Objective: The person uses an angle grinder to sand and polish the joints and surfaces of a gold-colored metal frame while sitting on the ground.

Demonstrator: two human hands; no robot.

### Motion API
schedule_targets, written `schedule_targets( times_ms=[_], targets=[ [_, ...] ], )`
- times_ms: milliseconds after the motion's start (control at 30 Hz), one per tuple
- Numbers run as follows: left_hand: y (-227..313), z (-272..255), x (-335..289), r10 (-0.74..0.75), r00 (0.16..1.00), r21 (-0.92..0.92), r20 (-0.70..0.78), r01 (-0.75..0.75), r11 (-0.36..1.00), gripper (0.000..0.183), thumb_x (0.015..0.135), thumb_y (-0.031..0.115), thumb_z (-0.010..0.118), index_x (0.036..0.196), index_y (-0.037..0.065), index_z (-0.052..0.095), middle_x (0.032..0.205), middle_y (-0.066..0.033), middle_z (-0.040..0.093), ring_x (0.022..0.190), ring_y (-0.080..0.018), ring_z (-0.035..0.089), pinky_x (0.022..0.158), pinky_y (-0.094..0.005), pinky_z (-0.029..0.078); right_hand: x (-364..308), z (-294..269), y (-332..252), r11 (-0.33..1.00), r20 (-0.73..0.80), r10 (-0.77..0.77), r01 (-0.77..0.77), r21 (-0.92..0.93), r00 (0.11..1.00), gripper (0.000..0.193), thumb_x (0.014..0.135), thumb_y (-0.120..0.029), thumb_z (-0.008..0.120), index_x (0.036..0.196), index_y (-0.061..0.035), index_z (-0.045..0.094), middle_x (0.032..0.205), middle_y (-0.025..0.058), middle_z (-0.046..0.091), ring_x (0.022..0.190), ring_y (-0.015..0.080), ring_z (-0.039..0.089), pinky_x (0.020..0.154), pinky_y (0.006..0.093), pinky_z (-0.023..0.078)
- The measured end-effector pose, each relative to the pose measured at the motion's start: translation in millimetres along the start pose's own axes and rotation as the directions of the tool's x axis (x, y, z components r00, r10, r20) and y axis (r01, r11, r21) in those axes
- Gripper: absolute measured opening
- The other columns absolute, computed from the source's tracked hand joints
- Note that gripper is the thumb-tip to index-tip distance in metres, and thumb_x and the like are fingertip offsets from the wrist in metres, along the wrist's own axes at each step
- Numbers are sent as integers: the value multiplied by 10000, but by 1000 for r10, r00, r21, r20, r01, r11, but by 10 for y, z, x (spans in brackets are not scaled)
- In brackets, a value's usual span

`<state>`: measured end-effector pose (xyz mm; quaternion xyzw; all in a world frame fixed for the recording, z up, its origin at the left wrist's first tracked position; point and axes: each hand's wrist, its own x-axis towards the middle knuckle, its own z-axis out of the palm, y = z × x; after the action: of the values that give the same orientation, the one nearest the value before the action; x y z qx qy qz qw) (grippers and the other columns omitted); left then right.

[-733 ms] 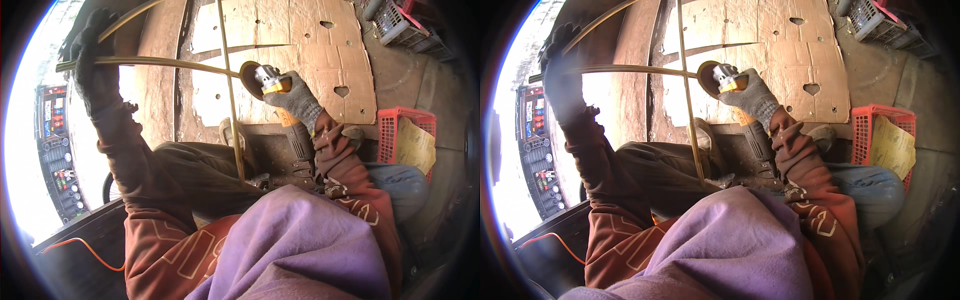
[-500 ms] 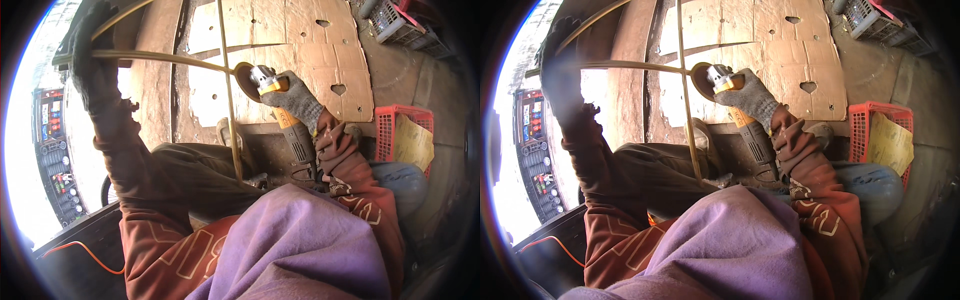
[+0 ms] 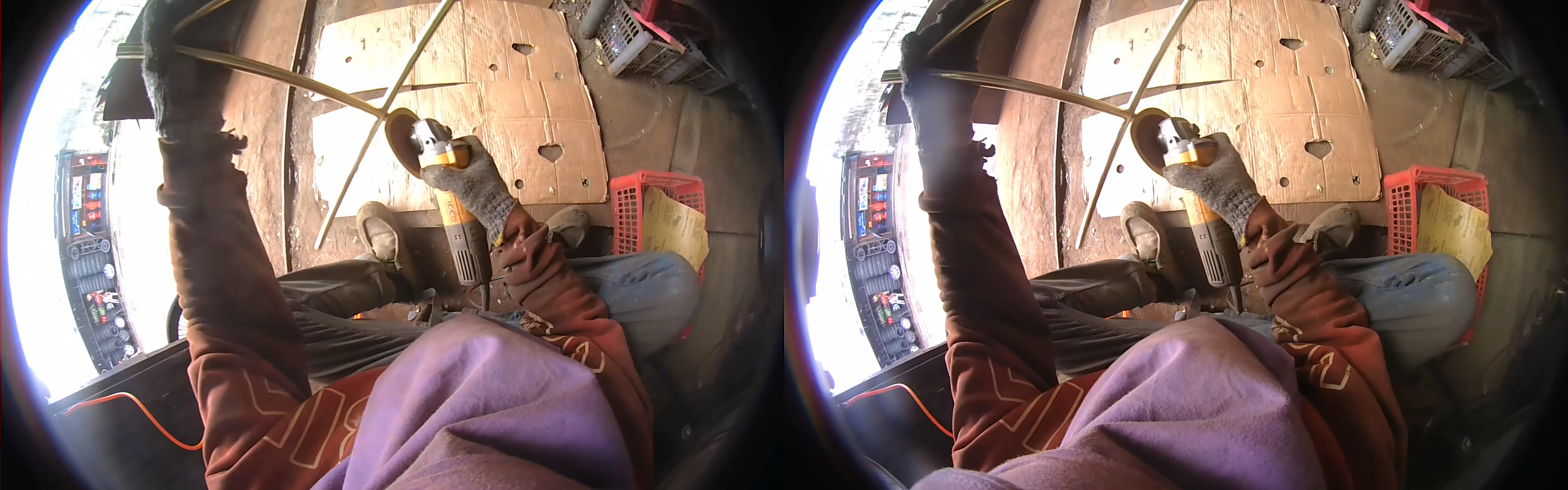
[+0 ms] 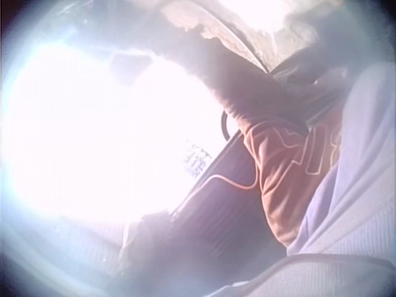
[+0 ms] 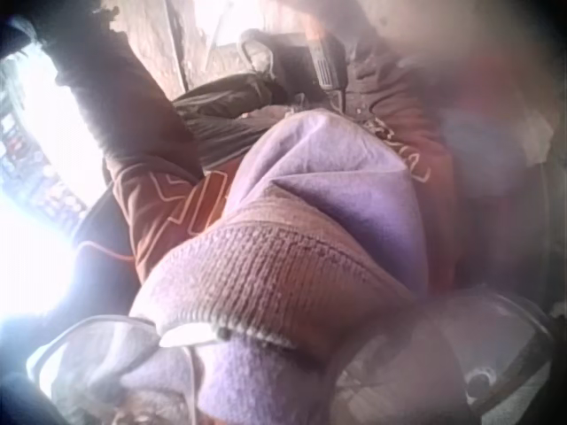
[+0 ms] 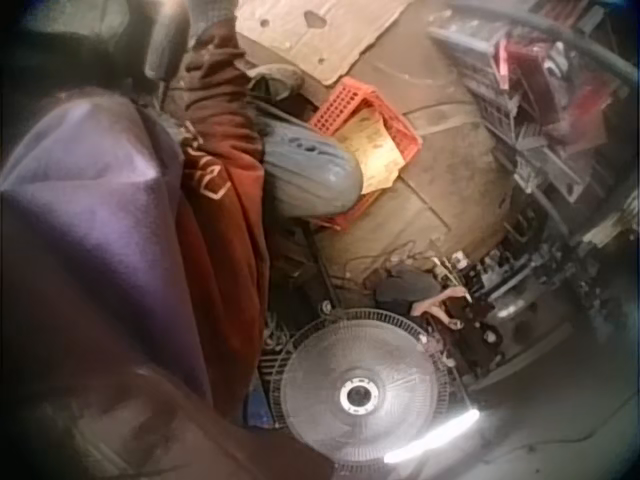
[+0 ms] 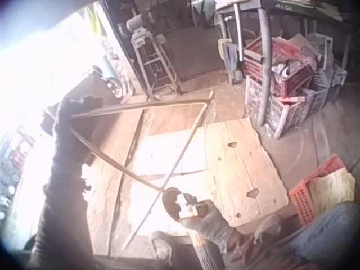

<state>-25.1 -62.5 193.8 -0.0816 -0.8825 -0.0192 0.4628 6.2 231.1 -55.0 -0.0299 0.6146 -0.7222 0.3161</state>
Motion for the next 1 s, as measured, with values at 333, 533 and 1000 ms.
schedule_targets(
  times_ms=[333, 533, 1000],
  targets=[
    [-46, -46, -60, -212, 970, -382, 117, 241, 892, 148, 906, 203, 706, 1028, 134, 753, 1033, -33, 743, 941, -237, 697, 880, -403, 514, -36, -88, 75, 998, -56, 12, -15, -54, 998, 706, 656, -286, 924, 1139, 32, 520, 991, 116, 666, 862, 173, 661, 775, 318, 569],
    [-88, -20, -118, -282, 947, -508, 153, 320, 799, 150, 922, 223, 676, 1015, 128, 745, 1033, -54, 737, 964, -265, 690, 911, -446, 497, -21, -168, 256, 993, -97, 43, -53, -109, 994, 728, 651, -258, 931, 1153, 44, 499, 1033, 131, 658, 895, 184, 669, 784, 310, 575],
    [-187, -148, -224, -313, 927, -573, 209, 375, 729, 198, 959, 270, 605, 986, 114, 725, 1033, -101, 723, 1016, -330, 673, 986, -546, 456, -6, -165, 282, 989, -98, 46, -59, -133, 994, 767, 632, -291, 935, 1157, 54, 494, 1027, 153, 653, 915, 188, 661, 791, 323, 572]
  ],
)
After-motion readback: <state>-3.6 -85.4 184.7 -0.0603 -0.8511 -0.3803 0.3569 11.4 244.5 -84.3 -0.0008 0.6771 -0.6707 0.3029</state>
